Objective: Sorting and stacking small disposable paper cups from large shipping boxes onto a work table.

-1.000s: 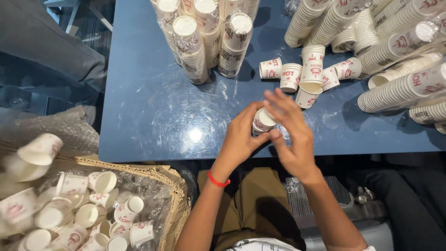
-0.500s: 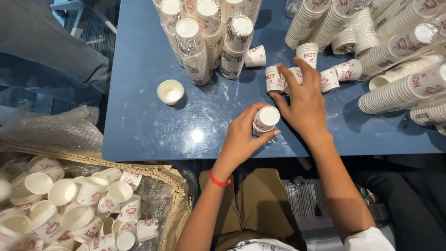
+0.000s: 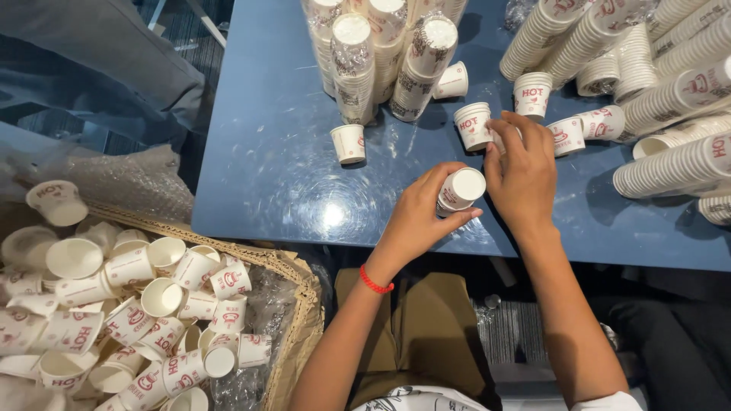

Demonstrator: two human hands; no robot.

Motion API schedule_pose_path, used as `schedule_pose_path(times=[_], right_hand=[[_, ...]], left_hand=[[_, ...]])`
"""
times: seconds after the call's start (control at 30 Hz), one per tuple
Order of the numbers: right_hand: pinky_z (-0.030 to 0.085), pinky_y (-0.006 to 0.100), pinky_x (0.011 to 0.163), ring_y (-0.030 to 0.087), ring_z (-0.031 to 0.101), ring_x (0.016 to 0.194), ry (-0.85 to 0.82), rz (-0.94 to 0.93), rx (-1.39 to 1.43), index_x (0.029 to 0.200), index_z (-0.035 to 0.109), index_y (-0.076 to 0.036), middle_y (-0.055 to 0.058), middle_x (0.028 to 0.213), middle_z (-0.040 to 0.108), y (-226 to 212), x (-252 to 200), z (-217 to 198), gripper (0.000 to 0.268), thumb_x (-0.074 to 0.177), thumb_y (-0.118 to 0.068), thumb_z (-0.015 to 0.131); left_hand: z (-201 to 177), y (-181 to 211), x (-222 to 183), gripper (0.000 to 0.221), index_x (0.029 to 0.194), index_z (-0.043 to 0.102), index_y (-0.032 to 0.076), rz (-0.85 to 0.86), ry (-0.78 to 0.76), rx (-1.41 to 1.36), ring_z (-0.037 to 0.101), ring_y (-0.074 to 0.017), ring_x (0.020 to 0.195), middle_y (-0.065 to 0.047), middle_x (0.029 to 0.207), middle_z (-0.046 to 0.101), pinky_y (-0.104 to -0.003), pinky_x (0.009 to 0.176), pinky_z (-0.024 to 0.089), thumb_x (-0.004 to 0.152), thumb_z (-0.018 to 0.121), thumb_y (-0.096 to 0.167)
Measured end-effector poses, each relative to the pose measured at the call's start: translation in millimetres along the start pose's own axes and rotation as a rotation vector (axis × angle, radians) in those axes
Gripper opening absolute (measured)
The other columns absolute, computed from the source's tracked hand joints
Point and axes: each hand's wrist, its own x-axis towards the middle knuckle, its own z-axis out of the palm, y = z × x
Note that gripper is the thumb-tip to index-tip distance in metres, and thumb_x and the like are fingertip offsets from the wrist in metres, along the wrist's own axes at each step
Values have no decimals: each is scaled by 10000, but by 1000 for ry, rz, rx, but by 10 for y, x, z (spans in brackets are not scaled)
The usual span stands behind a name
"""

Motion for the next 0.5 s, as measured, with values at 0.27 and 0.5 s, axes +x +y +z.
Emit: schedule_pose_path(times=[0.27,0.5], right_hand=[[534,433,1034,325,656,1234,38,141,180,1185,711,-60,137,1351,650,178,-32,38,156,1037,-95,746],[519,448,972,377,624,1200,-24,45,180,1207,682,-15,227,1310,556,29,18,-32,350,861,-40,721]], left_hand=[[2,-17,-14,568,1280,565,70,28,15,3,695,-349,1151,-148,1222,693,-412,956,560,844,834,314],[5,-5,-10,567,1294,570,76,46,25,-3,694,-348,1161,-141,1232,690,-415,963,560,846,827,309]])
